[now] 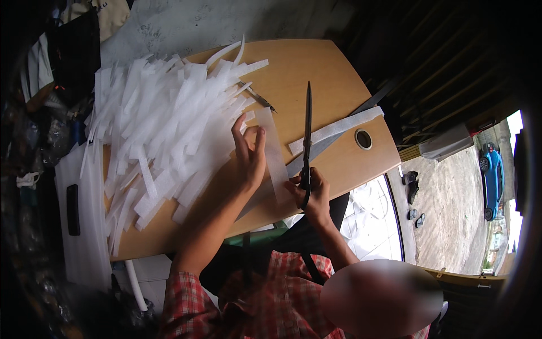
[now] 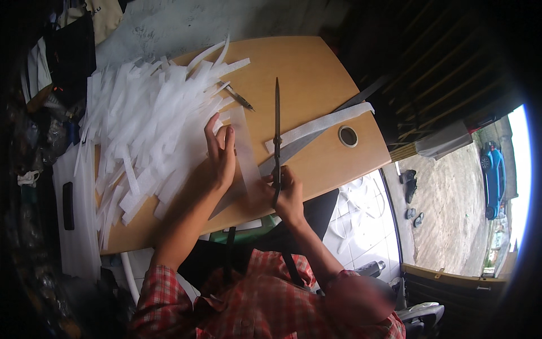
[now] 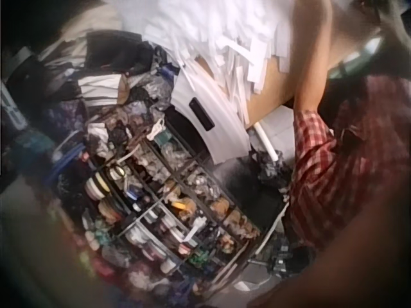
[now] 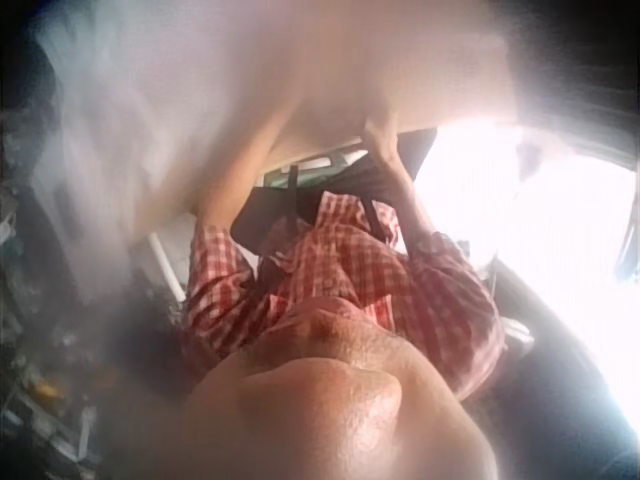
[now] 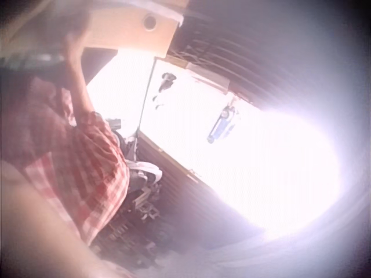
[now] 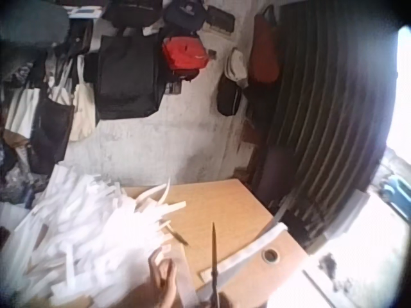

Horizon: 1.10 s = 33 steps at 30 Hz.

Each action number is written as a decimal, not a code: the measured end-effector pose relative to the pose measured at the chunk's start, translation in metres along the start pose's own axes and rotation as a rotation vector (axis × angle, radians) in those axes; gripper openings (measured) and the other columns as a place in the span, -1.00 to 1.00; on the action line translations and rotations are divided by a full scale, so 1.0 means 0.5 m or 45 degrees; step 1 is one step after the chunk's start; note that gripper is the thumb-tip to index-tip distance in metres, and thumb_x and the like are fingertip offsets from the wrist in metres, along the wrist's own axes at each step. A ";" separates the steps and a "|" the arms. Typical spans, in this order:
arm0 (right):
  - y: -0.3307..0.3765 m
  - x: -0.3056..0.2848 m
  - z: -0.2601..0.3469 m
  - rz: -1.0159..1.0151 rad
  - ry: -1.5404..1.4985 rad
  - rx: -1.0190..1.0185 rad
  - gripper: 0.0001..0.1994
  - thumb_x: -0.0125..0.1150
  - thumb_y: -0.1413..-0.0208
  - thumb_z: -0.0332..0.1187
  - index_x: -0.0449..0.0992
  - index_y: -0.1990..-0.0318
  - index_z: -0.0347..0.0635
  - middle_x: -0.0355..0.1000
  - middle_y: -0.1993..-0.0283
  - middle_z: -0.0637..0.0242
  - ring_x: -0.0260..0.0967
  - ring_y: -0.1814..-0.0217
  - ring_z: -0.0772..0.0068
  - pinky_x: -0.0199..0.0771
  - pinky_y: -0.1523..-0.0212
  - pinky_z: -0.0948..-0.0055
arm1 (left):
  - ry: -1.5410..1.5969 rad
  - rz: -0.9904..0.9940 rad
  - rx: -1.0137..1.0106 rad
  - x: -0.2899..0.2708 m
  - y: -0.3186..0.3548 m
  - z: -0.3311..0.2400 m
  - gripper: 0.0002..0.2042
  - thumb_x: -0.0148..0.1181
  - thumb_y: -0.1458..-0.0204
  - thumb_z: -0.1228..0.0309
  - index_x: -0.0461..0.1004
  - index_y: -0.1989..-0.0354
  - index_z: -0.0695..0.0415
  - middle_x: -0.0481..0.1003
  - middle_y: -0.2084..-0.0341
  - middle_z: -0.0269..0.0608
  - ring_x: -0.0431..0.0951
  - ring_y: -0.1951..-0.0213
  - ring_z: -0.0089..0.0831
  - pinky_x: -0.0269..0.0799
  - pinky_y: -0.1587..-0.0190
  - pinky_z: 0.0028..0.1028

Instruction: The person cuts long white plastic strips into shorter pieces using scissors. They repeatedly pick up strips, cut them, and place the cut pieces on the table. The cut pieces accumulate on the table and floor throughout the clip.

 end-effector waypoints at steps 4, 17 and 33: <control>-0.045 -0.023 0.039 -0.056 -0.135 0.018 -0.70 0.43 -0.01 -0.43 0.34 0.29 -0.25 0.48 0.40 0.31 0.28 0.62 0.68 0.22 0.65 0.62 | -0.082 0.537 -0.408 0.063 0.023 0.045 -0.77 0.09 -0.28 0.28 0.42 0.15 0.22 0.44 0.51 -0.29 0.35 0.65 -0.64 0.19 0.63 -0.59; 0.077 -0.038 -0.009 0.476 0.101 0.042 -0.10 0.10 0.19 0.58 0.28 0.21 -0.24 0.36 0.44 0.30 0.27 0.49 0.52 0.24 0.47 0.51 | 0.223 0.053 -0.045 -0.035 -0.050 -0.026 -0.77 0.18 -0.24 0.36 0.36 0.40 0.23 0.43 0.63 -0.26 0.38 0.75 -0.60 0.22 0.73 -0.58; 0.099 -0.025 0.001 0.557 0.441 -0.072 -0.26 0.33 0.08 0.30 0.32 0.28 -0.35 0.30 0.49 0.10 0.24 0.46 0.24 0.32 0.35 0.31 | 0.127 0.095 -0.065 -0.014 -0.027 -0.010 -0.73 0.16 -0.26 0.29 0.39 0.40 0.24 0.46 0.65 -0.29 0.42 0.72 -0.63 0.25 0.71 -0.61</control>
Point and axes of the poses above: each hand's wrist, its own y-axis away from the middle knuckle, its own x-axis out of the palm, z = x × y, the point moved 9 cm from there along -y, towards the middle knuckle
